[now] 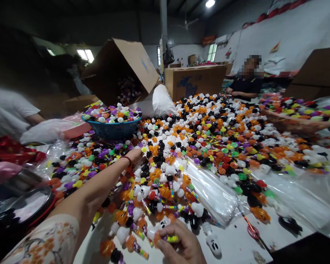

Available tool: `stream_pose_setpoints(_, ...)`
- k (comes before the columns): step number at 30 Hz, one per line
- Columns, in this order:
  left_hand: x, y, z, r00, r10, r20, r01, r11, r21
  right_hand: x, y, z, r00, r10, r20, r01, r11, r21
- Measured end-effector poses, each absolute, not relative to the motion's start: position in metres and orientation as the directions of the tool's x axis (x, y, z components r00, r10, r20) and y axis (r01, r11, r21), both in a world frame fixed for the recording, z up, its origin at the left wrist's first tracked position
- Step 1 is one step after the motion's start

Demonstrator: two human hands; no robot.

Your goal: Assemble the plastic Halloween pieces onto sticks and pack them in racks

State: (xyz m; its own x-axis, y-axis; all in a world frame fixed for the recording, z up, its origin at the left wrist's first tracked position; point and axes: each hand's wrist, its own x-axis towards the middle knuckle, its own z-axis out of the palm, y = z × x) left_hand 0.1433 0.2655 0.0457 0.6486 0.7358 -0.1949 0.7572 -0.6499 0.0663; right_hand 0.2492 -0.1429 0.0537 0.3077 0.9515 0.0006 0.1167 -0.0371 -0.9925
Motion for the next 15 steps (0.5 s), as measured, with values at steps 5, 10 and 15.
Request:
stream_pose_setpoints(5, 0.134, 0.264, 0.059, 0.648, 0.739, -0.182, 0.761, -0.625, 0.171, 0.251, -0.148, 0.054, 0.302, 0.953, -0.019, 0.080, -0.045, -0.996)
stream_pose_setpoints(10, 0.118, 0.261, 0.081, 0.674, 0.672, -0.306, 0.738, -0.600, 0.308, 0.251, -0.148, 0.060, 0.288, 0.957, -0.020, 0.102, -0.052, -0.993)
stream_pose_setpoints(15, 0.120, 0.270, 0.094, 0.602, 0.683, -0.414, 0.797, -0.544, 0.262, 0.250, -0.144, 0.058, 0.270, 0.961, -0.053, 0.114, -0.087, -0.990)
